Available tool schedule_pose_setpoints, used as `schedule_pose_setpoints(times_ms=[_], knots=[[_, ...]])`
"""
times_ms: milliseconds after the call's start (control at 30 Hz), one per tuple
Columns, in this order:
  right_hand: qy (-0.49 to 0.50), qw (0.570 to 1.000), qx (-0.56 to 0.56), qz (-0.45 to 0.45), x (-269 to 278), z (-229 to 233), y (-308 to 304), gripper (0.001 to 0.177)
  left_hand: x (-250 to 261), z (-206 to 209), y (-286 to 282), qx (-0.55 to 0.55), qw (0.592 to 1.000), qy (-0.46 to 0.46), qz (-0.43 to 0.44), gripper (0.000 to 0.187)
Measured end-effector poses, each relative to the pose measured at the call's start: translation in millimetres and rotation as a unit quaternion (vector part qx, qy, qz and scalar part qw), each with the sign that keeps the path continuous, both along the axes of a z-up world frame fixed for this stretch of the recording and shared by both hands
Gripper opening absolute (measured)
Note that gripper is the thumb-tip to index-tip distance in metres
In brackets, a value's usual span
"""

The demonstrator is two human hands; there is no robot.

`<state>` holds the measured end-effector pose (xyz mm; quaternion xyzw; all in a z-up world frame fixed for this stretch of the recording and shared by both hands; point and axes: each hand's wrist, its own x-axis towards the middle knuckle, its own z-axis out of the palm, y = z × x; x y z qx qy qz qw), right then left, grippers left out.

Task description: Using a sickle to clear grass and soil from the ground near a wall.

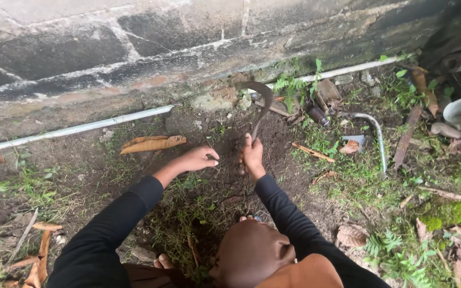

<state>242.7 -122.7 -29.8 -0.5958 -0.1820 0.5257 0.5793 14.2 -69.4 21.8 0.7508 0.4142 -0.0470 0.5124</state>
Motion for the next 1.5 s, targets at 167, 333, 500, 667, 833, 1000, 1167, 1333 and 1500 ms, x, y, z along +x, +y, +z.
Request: schedule_pose_setpoints(times_ms=[167, 333, 500, 667, 833, 1000, 1167, 1333, 1500], knots=[[0.057, 0.995, 0.023, -0.079, 6, 7, -1, 0.031, -5, -21, 4, -0.040, 0.998, -0.027, 0.040, 0.037], [0.116, 0.993, -0.017, 0.022, -3, -15, -6, 0.033, -8, -38, 14, 0.061, 0.998, 0.008, -0.017, 0.035], [0.118, 0.992, 0.022, -0.035, -12, -19, 2, 0.035, -15, -40, 17, 0.059, 0.998, -0.014, 0.005, 0.035], [0.268, 0.963, -0.001, 0.014, -29, -22, -7, 0.036, -16, -35, 20, 0.062, 0.998, 0.011, 0.006, 0.034], [0.199, 0.969, -0.006, 0.149, -27, -2, -40, 0.033, -25, -32, 21, 0.060, 0.998, -0.009, 0.027, 0.034], [0.051, 0.998, 0.042, -0.005, 13, -16, -19, 0.038, -37, -56, 26, 0.060, 0.998, -0.015, 0.023, 0.033], [0.114, 0.987, 0.023, -0.112, 8, -21, 10, 0.036, -27, -57, 26, 0.046, 0.999, 0.019, 0.017, 0.034], [0.170, 0.984, -0.008, 0.047, -30, 2, 7, 0.031, -15, -29, 20, 0.061, 0.998, 0.023, 0.012, 0.035], [0.171, 0.984, 0.017, -0.053, -38, -22, 18, 0.035, -24, -47, 19, 0.060, 0.998, 0.001, 0.018, 0.035]])
